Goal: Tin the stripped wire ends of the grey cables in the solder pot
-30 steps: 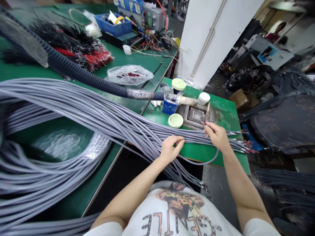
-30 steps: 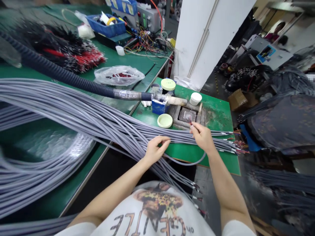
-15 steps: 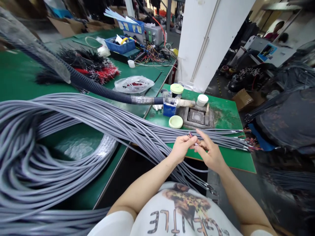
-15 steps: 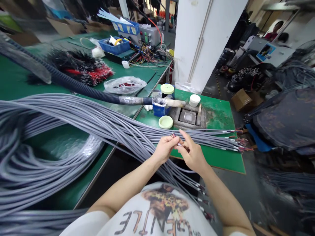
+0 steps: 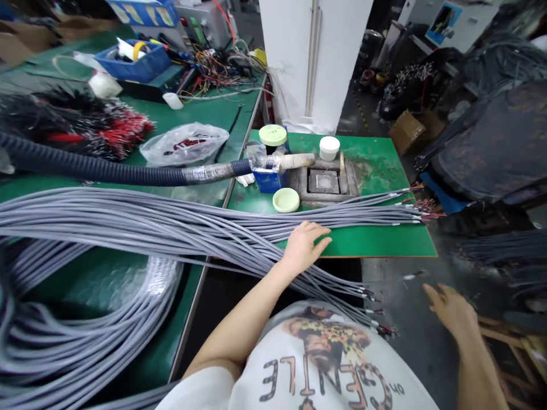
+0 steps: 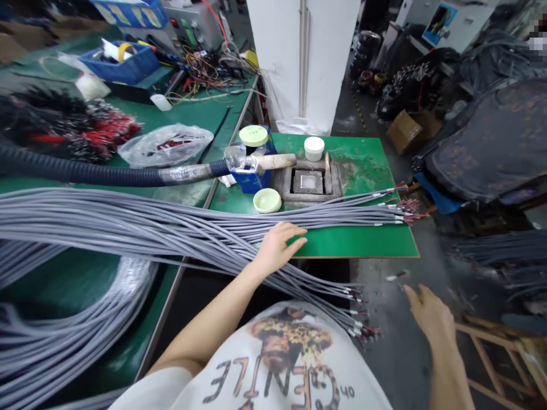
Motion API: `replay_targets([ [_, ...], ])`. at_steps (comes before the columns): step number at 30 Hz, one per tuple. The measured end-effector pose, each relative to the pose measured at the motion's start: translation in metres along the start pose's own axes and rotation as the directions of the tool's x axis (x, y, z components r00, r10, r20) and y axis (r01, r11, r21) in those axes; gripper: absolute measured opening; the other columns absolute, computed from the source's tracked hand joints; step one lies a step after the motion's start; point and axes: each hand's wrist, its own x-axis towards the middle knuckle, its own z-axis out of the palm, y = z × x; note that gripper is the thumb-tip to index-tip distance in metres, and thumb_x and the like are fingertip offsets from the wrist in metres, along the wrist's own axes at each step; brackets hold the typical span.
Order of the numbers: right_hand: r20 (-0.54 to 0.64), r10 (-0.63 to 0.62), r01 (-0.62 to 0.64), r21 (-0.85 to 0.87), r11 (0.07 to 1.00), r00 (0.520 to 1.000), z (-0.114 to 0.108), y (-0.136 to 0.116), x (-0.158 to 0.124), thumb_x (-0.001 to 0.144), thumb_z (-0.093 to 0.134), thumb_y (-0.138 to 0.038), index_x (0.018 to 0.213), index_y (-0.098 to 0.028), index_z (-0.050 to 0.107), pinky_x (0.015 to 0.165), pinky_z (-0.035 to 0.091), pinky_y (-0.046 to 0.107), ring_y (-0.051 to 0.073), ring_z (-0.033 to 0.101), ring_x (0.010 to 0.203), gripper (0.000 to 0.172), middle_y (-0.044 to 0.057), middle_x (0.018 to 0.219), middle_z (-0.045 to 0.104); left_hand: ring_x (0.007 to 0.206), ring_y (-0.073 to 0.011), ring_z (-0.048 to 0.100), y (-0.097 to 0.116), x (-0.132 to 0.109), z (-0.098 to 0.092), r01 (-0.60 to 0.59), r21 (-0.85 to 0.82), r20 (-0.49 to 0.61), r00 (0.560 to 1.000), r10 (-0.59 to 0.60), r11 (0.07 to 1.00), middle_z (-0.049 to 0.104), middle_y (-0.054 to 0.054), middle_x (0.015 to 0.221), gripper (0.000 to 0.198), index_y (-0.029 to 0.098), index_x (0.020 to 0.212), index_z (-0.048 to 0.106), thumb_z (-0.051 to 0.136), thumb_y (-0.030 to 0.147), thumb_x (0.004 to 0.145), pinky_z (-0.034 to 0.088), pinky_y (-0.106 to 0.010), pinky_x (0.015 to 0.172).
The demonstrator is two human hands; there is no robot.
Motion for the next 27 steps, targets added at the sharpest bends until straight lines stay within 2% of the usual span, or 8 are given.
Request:
replay_targets([
  [5, 0.44, -0.071, -0.094, 0.343, 0.935, 0.895, 0.047, -0.023, -0.024, 0.079, 0.057, -0.052, 0.115, -0.014, 0.06, 0.059, 0.055, 0.034, 0.021, 0.069, 0.063, 0.053, 0.013, 0.085, 0.073, 0.104, -0.0266, 0.05, 0.004, 0.018, 0.041, -0.075, 0.464, 0.101, 0.994, 0.032, 0.883, 0.062, -0.01, 0.111, 0.034, 0.019, 0.118, 0.058, 0.058, 0.028, 0.086, 0.038, -0.04, 0.082],
  [11, 0.687, -0.522, -0.24, 0.693, 0.68, 0.505, 0.085, -0.142, -0.051, 0.083, 0.06, -0.048, 0.115, -0.014, 0.058, 0.044, 0.048, 0.023, 0.014, 0.065, 0.056, 0.047, 0.009, 0.082, 0.071, 0.095, -0.025, 0.051, 0.008, 0.035, 0.049, -0.085, 0.52, 0.125, 0.992, 0.023, 0.85, 0.061, -0.009, 0.096, 0.013, 0.017, 0.093, 0.06, 0.049, 0.023, 0.091, 0.037, -0.039, 0.078],
  [14, 0.503, -0.527, -0.305, 0.855, 0.42, 0.684, 0.08, -0.17, -0.037, 0.086, 0.056, -0.049, 0.123, -0.019, 0.051, 0.039, 0.045, 0.022, 0.016, 0.067, 0.06, 0.048, 0.011, 0.095, 0.071, 0.09, -0.0215, 0.054, 0.022, 0.02, 0.038, -0.074, 0.346, 0.112, 0.993, 0.037, 0.935, 0.062, -0.007, 0.095, 0.013, 0.018, 0.095, 0.057, 0.045, 0.022, 0.093, 0.038, -0.036, 0.077],
  [16, 0.238, -0.407, -0.156, 0.962, 0.225, 0.882, 0.064, -0.175, -0.024, 0.087, 0.053, -0.048, 0.125, -0.023, 0.05, 0.038, 0.043, 0.021, 0.016, 0.067, 0.062, 0.046, 0.01, 0.102, 0.07, 0.089, -0.0195, 0.055, 0.03, 0.005, 0.029, -0.057, 0.183, 0.118, 0.992, 0.035, 0.981, 0.062, -0.006, 0.095, 0.013, 0.018, 0.097, 0.056, 0.043, 0.022, 0.094, 0.04, -0.034, 0.078],
  [18, -0.033, -0.261, 0.076, 0.985, 0.155, 0.965, 0.042, -0.176, -0.017, 0.091, 0.049, -0.045, 0.124, -0.025, 0.051, 0.038, 0.04, 0.02, 0.012, 0.063, 0.055, 0.039, 0.007, 0.097, 0.07, 0.088, -0.0184, 0.055, 0.035, -0.011, 0.021, -0.029, 0.024, 0.183, 0.983, 0.024, 0.999, 0.062, -0.006, 0.093, 0.013, 0.018, 0.096, 0.057, 0.045, 0.023, 0.093, 0.042, -0.033, 0.079],
  [21, -0.214, -0.279, 0.306, 0.887, 0.345, 0.936, 0.017, -0.176, -0.025, 0.093, 0.047, -0.04, 0.113, -0.021, 0.06, 0.041, 0.038, 0.02, 0.008, 0.052, 0.044, 0.03, 0.002, 0.076, 0.069, 0.087, -0.0176, 0.057, 0.036, -0.026, 0.014, 0.066, -0.189, 0.301, 0.954, -0.006, 0.98, 0.064, -0.005, 0.089, 0.011, 0.019, 0.093, 0.061, 0.052, 0.024, 0.091, 0.044, -0.032, 0.081],
  [24, -0.057, -0.53, 0.419, 0.686, 0.595, 0.846, 0.011, -0.184, -0.045, 0.091, 0.052, -0.034, 0.101, -0.018, 0.067, 0.045, 0.039, 0.02, 0.007, 0.048, 0.043, 0.024, -0.001, 0.062, 0.065, 0.086, -0.0168, 0.059, 0.034, -0.031, 0.006, 0.213, -0.401, 0.306, 0.948, -0.088, 0.891, 0.066, -0.006, 0.088, 0.013, 0.017, 0.091, 0.066, 0.06, 0.028, 0.086, 0.045, -0.031, 0.082],
  [27, 0.085, -0.667, 0.513, 0.57, 0.642, 0.74, 0.019, -0.196, -0.061, 0.089, 0.054, -0.03, 0.096, -0.019, 0.068, 0.049, 0.04, 0.02, 0.008, 0.051, 0.046, 0.019, -0.003, 0.057, 0.063, 0.077, -0.014, 0.058, 0.035, -0.03, -0.003, 0.321, -0.589, 0.251, 0.945, -0.209, 0.742, 0.064, -0.005, 0.083, 0.016, 0.016, 0.087, 0.069, 0.065, 0.031, 0.083, 0.046, -0.027, 0.075],
])
